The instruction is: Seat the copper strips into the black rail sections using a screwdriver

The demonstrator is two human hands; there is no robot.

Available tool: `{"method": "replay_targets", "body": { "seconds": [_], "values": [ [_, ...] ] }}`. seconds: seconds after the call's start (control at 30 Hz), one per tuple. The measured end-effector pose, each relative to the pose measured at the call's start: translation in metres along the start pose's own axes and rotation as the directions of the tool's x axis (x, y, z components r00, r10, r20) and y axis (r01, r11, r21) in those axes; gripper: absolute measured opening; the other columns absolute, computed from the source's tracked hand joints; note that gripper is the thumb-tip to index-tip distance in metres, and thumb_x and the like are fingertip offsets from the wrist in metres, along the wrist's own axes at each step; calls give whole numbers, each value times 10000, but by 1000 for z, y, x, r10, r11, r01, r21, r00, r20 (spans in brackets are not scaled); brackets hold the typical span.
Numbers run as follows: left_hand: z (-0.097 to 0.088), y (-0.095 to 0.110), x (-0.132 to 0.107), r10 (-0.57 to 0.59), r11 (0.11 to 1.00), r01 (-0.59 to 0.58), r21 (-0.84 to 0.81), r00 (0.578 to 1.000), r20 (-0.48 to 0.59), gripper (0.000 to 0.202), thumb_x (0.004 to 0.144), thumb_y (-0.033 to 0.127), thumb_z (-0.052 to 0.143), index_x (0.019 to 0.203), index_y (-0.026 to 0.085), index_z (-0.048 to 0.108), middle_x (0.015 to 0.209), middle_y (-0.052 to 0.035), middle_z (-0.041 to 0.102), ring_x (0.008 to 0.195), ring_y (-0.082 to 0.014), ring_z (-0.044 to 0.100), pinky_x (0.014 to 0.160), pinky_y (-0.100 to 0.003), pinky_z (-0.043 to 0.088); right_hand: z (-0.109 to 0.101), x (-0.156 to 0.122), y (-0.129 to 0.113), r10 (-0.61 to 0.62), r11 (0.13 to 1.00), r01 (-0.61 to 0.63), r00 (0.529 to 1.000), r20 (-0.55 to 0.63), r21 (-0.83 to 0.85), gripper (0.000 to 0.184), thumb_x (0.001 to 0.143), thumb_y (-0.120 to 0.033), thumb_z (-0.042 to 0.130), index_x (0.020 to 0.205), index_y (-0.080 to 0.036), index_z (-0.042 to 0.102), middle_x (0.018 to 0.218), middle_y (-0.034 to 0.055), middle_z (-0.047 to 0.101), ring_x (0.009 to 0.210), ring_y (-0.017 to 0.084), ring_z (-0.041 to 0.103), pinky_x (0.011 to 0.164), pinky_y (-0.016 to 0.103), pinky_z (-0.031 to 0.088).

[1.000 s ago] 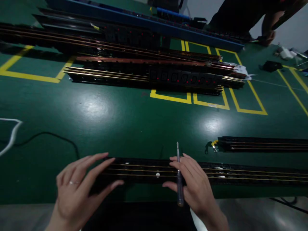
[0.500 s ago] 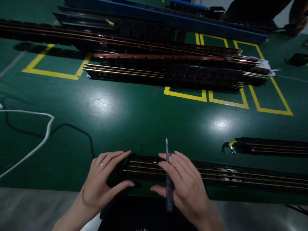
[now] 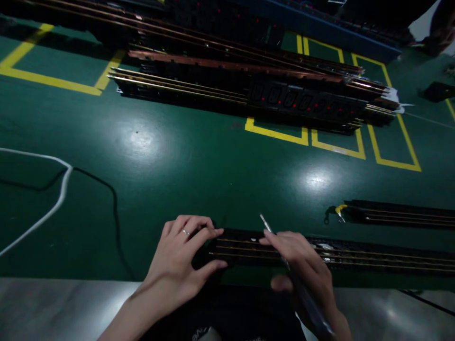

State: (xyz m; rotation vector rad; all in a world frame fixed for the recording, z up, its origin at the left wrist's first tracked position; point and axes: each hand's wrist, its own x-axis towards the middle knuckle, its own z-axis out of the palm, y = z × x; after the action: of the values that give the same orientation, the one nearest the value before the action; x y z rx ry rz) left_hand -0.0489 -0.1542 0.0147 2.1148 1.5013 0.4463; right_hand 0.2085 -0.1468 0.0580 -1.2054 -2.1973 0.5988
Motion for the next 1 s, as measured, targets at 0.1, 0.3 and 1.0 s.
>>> {"method": "replay_targets", "body": {
  "seconds": [0.1,0.3,1.0],
  "values": [
    [1,2,3,32,999,-32,5,999,4,440,814,514,709,1199,327,609,1189,-16,612,1090,-238,510,868,-390,367,-1,3,-16,114,953,-100,993,-33,287,432,963,-540,464,1168,-209,652,911,36,696,856,104,637,736,240,515],
    [-4,3,3,32,999,-32,-8,999,0,528,824,506,698,1303,331,562,1269,-39,576,1146,-244,497,906,-402,391,29,23,-29,288,870,-270,957,20,412,45,878,-220,679,840,-197,670,724,-40,658,682,45,585,641,165,452],
    [-30,9,-3,199,967,-182,181,977,-81,606,913,400,556,1487,306,387,1344,-44,566,1181,-260,535,936,-420,483,38,23,-28,218,913,-270,957,192,307,139,965,-326,558,939,-207,626,887,-27,651,879,90,535,860,263,390]
  ]
}}
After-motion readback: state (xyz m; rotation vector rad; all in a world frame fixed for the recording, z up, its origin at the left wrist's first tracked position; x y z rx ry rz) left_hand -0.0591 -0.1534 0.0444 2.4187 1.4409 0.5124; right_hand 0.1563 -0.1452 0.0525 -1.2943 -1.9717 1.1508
